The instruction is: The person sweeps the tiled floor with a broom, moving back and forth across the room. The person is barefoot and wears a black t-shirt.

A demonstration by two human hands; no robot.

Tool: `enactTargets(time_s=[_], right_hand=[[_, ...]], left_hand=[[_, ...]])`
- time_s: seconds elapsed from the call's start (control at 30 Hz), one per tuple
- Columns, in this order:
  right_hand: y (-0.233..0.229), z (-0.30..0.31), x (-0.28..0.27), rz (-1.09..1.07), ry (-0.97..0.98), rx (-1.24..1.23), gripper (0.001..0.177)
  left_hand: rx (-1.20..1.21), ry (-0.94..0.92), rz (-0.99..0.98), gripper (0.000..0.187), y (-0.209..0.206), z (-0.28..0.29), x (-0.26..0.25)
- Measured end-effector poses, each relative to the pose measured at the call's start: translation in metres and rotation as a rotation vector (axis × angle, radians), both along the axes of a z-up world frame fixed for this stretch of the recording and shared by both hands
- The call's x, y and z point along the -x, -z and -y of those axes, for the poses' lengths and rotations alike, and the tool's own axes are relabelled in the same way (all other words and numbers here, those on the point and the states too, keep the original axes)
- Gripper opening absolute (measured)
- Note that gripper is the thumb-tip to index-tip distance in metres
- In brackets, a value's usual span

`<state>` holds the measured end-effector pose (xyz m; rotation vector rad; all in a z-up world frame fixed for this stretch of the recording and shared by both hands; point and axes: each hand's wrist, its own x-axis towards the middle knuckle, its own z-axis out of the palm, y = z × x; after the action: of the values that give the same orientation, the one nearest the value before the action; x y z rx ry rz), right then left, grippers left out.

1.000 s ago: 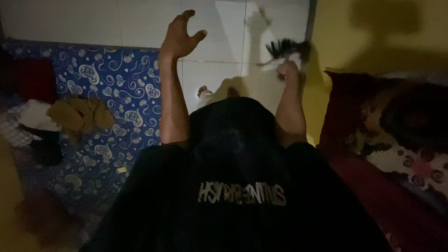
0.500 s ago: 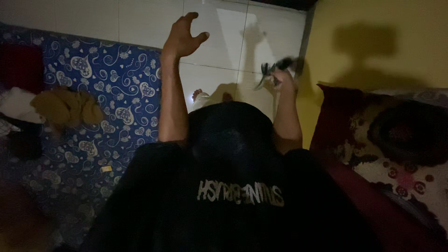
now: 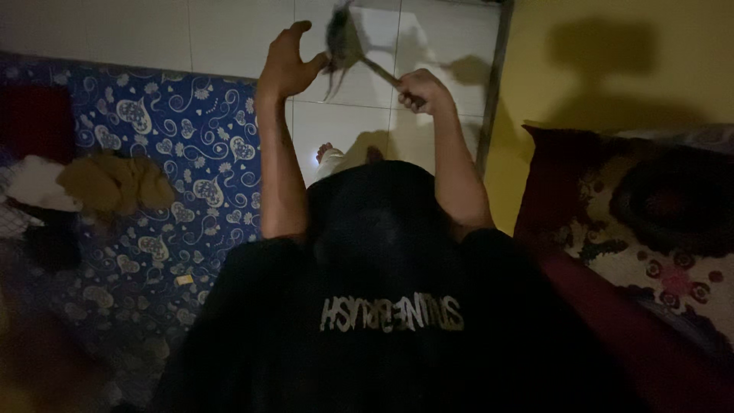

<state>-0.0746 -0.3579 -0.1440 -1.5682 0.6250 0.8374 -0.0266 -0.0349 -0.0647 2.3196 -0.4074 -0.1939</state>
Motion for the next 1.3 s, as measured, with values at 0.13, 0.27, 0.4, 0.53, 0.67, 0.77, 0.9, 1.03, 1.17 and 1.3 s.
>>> enactTargets(time_s=[0.13,0.27,0.4,0.53,0.67,0.77,0.9,1.03,1.17,1.3], right_hand=[[0.028,-0.007,0.007,-0.089,0.057,-0.036,0.011],[0.067,0.005,0.013,-0.200,-0.003,0.073,0.025],[0.086,0.031,0.020,-0.143,0.012,0.330,0.025],[0.083,0.048,0.026,-0.116,-0.004,0.537,0.028],[0.063,0.060,0.038,-0.119,0.012,0.600,0.030],[0.038,0.065,0.037,-0.119,0.028,0.581,0.032],[0.010,0.064,0.033,-0.115,0.103,0.513,0.039],[-0.004,0.061,0.022,-0.069,0.072,0.366,0.043],[-0.018,0.047,0.010,-0.007,-0.003,0.221,0.041],[-0.020,0.024,-0.003,-0.010,-0.207,0.203,0.031]], left_hand=[[-0.023,0.005,0.013,0.070,0.000,-0.013,0.000],[-0.043,-0.078,-0.079,0.071,-0.023,-0.023,0.004],[-0.057,-0.120,-0.128,0.071,-0.048,-0.023,0.011],[-0.070,-0.105,-0.152,0.073,-0.047,-0.013,0.004],[-0.089,0.008,-0.111,0.073,-0.037,-0.002,-0.013],[-0.074,0.045,-0.090,0.072,-0.035,0.006,-0.018],[-0.075,0.089,-0.070,0.072,-0.038,0.012,-0.024],[-0.092,0.053,-0.080,0.072,-0.045,0.014,-0.023],[-0.093,0.040,-0.093,0.072,-0.058,0.004,-0.022],[-0.056,-0.004,-0.083,0.071,-0.065,-0.006,-0.015]])
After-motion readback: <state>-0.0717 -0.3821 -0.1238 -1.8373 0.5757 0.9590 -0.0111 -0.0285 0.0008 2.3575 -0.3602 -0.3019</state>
